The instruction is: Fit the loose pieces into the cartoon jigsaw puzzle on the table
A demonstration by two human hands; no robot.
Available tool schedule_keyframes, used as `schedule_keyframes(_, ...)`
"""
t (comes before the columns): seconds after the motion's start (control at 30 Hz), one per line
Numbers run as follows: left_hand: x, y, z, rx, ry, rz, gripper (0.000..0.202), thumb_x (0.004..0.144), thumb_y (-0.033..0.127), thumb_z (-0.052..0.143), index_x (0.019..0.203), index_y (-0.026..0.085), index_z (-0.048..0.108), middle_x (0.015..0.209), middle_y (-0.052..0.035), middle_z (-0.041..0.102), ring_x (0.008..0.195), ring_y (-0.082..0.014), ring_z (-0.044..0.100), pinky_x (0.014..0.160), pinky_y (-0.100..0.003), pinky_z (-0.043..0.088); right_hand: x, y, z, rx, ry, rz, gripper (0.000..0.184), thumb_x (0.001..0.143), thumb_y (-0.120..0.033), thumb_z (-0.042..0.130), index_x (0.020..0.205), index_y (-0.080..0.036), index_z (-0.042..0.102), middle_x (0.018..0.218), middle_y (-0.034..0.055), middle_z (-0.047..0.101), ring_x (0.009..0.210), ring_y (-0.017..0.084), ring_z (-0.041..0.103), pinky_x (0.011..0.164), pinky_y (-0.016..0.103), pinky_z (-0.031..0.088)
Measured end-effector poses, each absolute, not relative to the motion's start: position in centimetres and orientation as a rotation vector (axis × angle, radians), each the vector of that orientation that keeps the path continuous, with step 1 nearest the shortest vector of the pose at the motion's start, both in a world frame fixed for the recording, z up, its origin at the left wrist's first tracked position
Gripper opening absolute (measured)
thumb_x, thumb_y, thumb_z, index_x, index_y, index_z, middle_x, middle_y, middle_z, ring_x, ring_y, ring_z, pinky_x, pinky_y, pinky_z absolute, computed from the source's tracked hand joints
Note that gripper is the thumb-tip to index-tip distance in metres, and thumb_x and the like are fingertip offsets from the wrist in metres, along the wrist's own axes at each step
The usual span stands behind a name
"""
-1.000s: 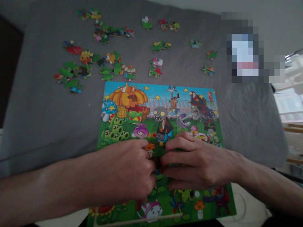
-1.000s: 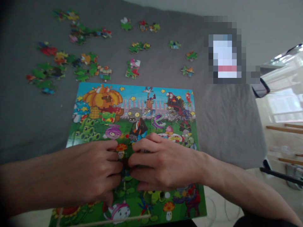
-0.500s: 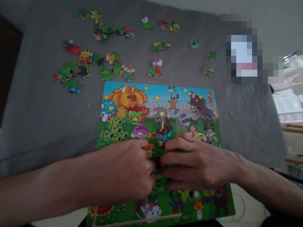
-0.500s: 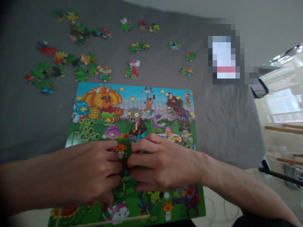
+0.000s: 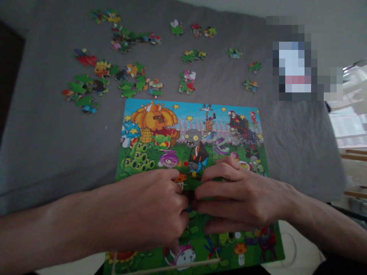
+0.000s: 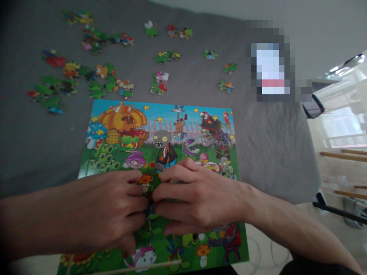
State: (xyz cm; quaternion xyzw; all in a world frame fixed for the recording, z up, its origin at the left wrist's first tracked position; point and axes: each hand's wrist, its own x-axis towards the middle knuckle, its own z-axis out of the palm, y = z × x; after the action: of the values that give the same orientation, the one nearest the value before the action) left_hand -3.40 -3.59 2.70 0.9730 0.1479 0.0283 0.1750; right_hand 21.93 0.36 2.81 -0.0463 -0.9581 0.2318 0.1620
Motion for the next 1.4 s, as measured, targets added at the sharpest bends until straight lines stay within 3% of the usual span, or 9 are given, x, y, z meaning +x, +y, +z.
schedule_keyframes(0.1, -3.5, -3.1, 3.1, 2.763, 0.294, 0.069, 0.019, 0.086, 0.034, 0.081, 0.076, 0.025, 0.067, 0.073, 0.0043, 0.071, 0.067, -0.0183, 0.064, 0.069, -0.039, 0.046, 22.3, 0.5, 3.3, -0.238, -2.657, 0.625, 0.023, 0.096, -0.031, 0.072, 0.111, -0.014, 0.072, 0.107, 0.0061, 0.072, 0.113, 0.023, 0.055, 0.092, 0.038, 0.046)
schedule_keyframes(0.23, -3.7, -1.6, 4.2, 2.713, 0.301, 0.222, 0.039, 0.093, 0.054, 0.072, 0.068, 0.024, 0.065, 0.064, 0.0038, 0.065, 0.057, -0.0163, 0.058, 0.063, -0.038, 0.045, 22.7, 1.1, 3.8, -0.507, -2.502, 0.539, 0.022, 0.092, -0.011, 0.064, 0.111, -0.017, 0.071, 0.105, 0.0056, 0.072, 0.107, 0.022, 0.059, 0.093, 0.040, 0.049)
schedule_keyframes(0.37, -4.2, 0.3, 4.9, 2.672, 0.298, 0.398, 0.047, 0.105, 0.038, 0.056, 0.060, 0.023, 0.061, 0.056, 0.0028, 0.058, 0.047, -0.0147, 0.049, 0.050, -0.036, 0.033, 22.7, 1.7, 3.5, -0.637, -2.428, 0.518, 0.032, 0.089, -0.005, 0.059, 0.112, -0.023, 0.071, 0.103, 0.0037, 0.071, 0.104, 0.022, 0.060, 0.095, 0.044, 0.048)
schedule_keyframes(0.57, -5.2, 3.0, 3.8, 2.826, 0.449, 0.441, 0.056, 0.111, 0.033, 0.042, 0.058, 0.021, 0.059, 0.055, 0.0016, 0.057, 0.046, -0.0122, 0.048, 0.052, -0.036, 0.026, 22.4, 2.2, 3.0, -0.547, -2.463, 0.578, 0.026, 0.092, -0.007, 0.059, 0.110, -0.022, 0.071, 0.101, 0.0039, 0.071, 0.100, 0.020, 0.059, 0.093, 0.040, 0.050)
schedule_keyframes(0.73, -4.8, 2.5, 3.1, 2.832, 0.432, 0.377, 0.050, 0.107, 0.038, 0.053, 0.061, 0.020, 0.059, 0.056, 0.0020, 0.059, 0.047, -0.0123, 0.049, 0.052, -0.036, 0.025, 22.0, 2.3, 2.5, -0.431, -2.551, 0.633, 0.011, 0.099, -0.018, 0.061, 0.104, -0.019, 0.070, 0.101, 0.0047, 0.071, 0.102, 0.018, 0.060, 0.101, 0.040, 0.047)
schedule_keyframes(0.93, -3.6, 0.6, 3.3, 2.766, 0.332, 0.216, 0.042, 0.088, 0.054, 0.078, 0.067, 0.021, 0.064, 0.061, 0.0033, 0.066, 0.051, -0.0146, 0.057, 0.051, -0.036, 0.025, 21.8, 2.2, 2.3, -0.428, -2.518, 0.632, 0.013, 0.099, -0.016, 0.058, 0.100, -0.017, 0.071, 0.099, 0.0055, 0.071, 0.102, 0.017, 0.059, 0.102, 0.039, 0.046)
schedule_keyframes(1.4, -3.4, 0.5, 2.6, 2.811, 0.310, 0.225, 0.035, 0.092, 0.047, 0.075, 0.070, 0.021, 0.066, 0.063, 0.0029, 0.065, 0.052, -0.0164, 0.058, 0.051, -0.038, 0.026, 21.8, 2.1, 2.6, -0.419, -2.527, 0.613, 0.014, 0.098, -0.014, 0.059, 0.100, -0.017, 0.072, 0.098, 0.0056, 0.071, 0.102, 0.018, 0.058, 0.101, 0.039, 0.048)
